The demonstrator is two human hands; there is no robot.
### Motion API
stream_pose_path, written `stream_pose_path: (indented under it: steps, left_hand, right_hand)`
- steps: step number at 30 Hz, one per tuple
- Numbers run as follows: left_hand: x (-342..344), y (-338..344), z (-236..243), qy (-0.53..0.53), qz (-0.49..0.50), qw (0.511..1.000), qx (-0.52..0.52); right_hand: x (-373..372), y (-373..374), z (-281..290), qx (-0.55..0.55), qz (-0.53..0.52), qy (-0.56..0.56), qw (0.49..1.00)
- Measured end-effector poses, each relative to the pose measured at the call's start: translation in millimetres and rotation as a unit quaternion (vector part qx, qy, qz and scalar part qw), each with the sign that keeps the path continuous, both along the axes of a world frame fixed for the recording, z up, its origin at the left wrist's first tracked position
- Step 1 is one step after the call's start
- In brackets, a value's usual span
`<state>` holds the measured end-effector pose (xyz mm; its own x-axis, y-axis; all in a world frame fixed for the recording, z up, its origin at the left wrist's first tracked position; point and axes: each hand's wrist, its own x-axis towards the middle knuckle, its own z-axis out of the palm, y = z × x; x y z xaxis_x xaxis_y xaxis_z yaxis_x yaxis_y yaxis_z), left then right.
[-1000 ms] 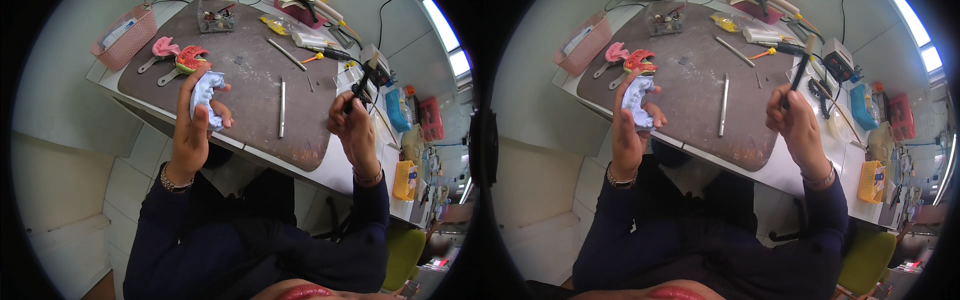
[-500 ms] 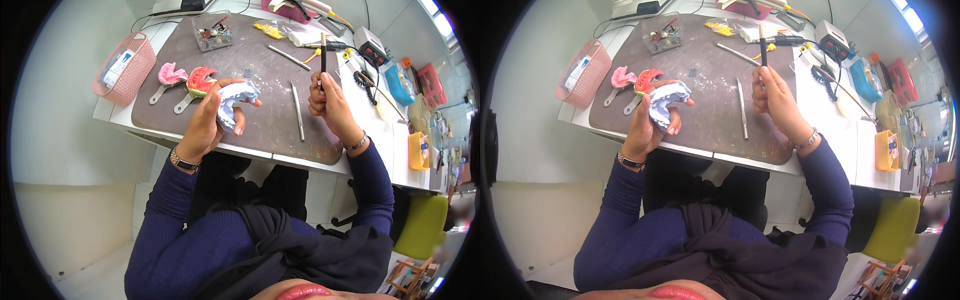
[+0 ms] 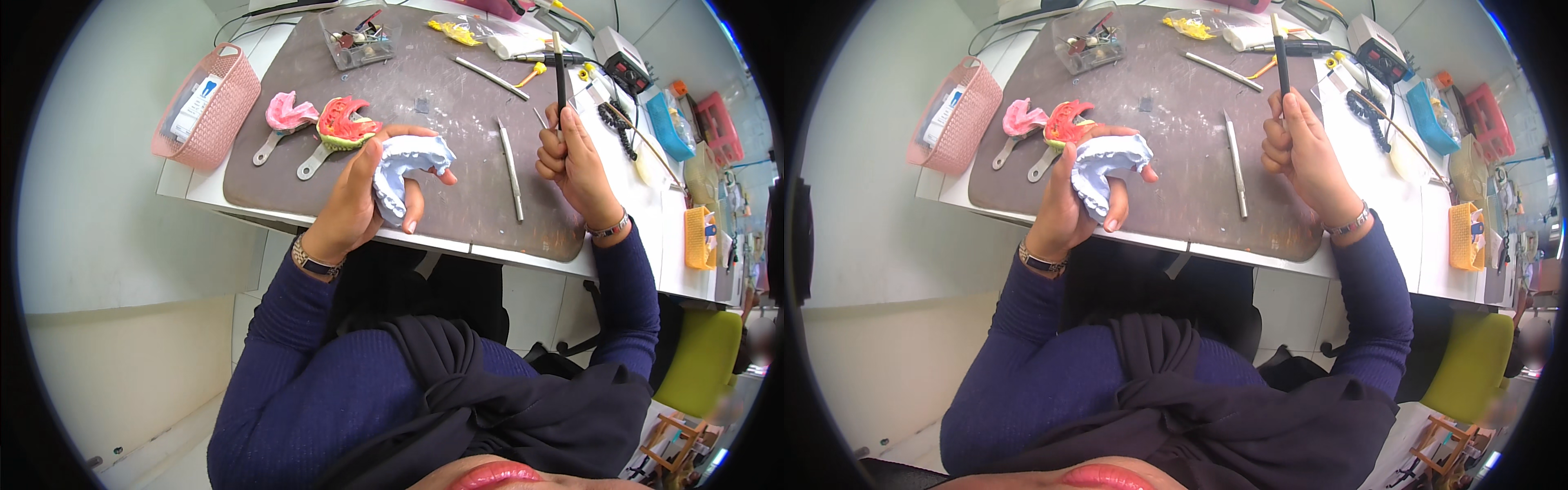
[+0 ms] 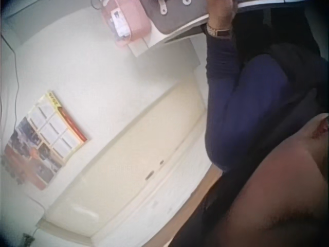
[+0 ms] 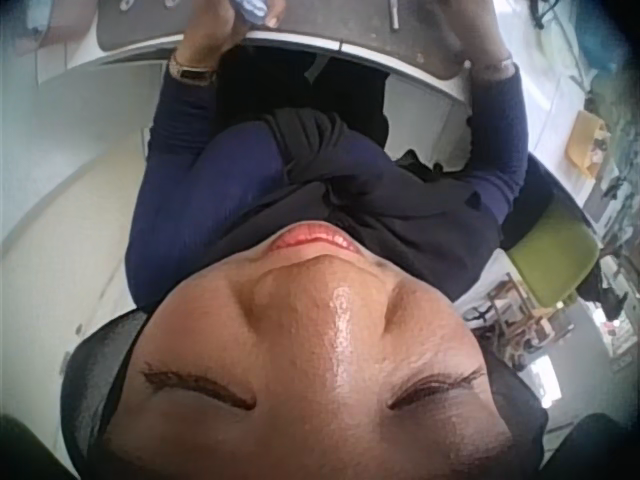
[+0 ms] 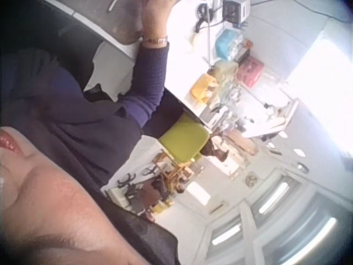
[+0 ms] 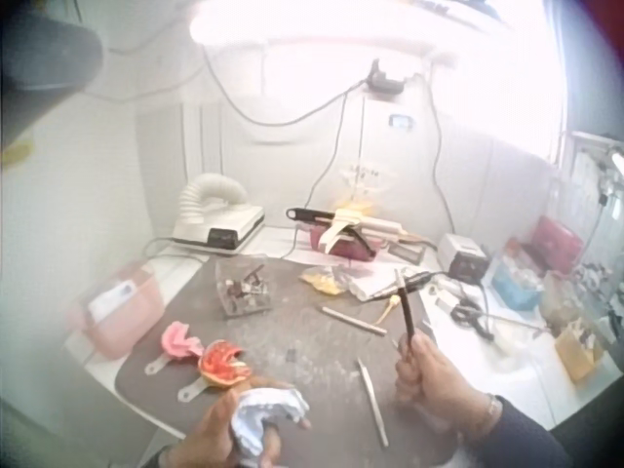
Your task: The person uses a marker to draw lines on a blue dental cast. They handle a pink dental impression and use a tool to scrape it while holding it over a container.
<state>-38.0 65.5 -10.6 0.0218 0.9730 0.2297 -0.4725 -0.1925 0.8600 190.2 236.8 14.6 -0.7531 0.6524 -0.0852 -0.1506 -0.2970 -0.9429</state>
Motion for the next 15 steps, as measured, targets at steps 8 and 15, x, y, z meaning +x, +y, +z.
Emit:
stream_pose_path:
  steps: [8, 15]
  left_hand:
    - [5.2, 0.3, 5.3, -0.009, 0.045, 0.998, -0.046]
    - [2.9, 2.2, 2.4, -0.018, 0.011, 0.999, -0.028]
  right_hand:
    - [-1.3, 5.2, -4.0, 0.078, -0.023, 0.043, 0.996]
    - [1.0, 4.5, -3.3, 0.153, -0.055, 0.065, 0.985]
